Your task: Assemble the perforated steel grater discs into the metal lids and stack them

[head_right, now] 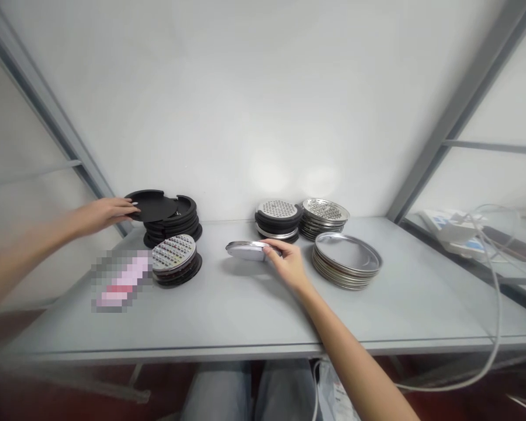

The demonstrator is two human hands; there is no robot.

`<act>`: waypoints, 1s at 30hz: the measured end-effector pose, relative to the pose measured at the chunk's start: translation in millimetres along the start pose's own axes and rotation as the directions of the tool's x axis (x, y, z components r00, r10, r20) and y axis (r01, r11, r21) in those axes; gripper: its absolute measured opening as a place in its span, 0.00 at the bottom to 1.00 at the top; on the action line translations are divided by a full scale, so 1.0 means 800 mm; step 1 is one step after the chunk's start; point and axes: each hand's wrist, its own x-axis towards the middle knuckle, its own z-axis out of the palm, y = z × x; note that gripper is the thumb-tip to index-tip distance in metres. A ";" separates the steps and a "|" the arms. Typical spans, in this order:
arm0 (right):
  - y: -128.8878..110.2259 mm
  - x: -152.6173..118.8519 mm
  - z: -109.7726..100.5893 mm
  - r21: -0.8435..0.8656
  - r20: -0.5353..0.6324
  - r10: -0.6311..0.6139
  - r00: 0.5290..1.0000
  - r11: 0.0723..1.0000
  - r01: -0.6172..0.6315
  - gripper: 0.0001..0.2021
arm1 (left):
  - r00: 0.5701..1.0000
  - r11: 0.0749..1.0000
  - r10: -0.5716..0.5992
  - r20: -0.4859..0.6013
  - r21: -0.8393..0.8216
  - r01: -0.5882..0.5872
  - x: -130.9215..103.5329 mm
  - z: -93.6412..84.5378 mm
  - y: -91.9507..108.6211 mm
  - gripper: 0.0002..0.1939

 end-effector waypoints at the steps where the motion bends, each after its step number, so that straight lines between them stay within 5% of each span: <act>1: -0.001 0.000 0.000 -0.005 0.004 0.001 1.000 1.000 -0.001 0.13 | 1.000 1.000 -0.006 0.003 -0.005 0.006 0.001 0.000 0.000 0.27; 10: -0.008 -0.004 0.001 0.017 0.081 0.015 0.997 1.000 -0.016 0.13 | 0.994 0.995 -0.029 -0.107 -0.102 0.018 0.021 0.019 0.015 0.23; 14: -0.014 -0.007 0.002 0.041 0.173 -0.074 0.982 0.997 0.068 0.12 | 0.993 0.989 -0.052 -0.102 -0.145 0.037 0.029 0.024 0.025 0.23; 23: -0.001 -0.026 0.037 -0.035 0.526 -0.308 0.793 0.923 0.383 0.11 | 0.993 0.973 -0.118 0.022 -0.198 0.120 0.041 0.016 0.054 0.31; 26: 0.003 -0.028 0.041 -0.123 0.578 -0.270 0.770 0.904 0.410 0.11 | 0.986 0.970 -0.138 -0.094 -0.213 0.116 0.046 0.004 0.089 0.31; 30: 0.006 -0.028 0.040 -0.296 0.529 -0.162 0.833 0.885 0.360 0.27 | 0.915 0.939 -0.218 -0.341 -0.327 0.102 0.054 -0.006 0.189 0.22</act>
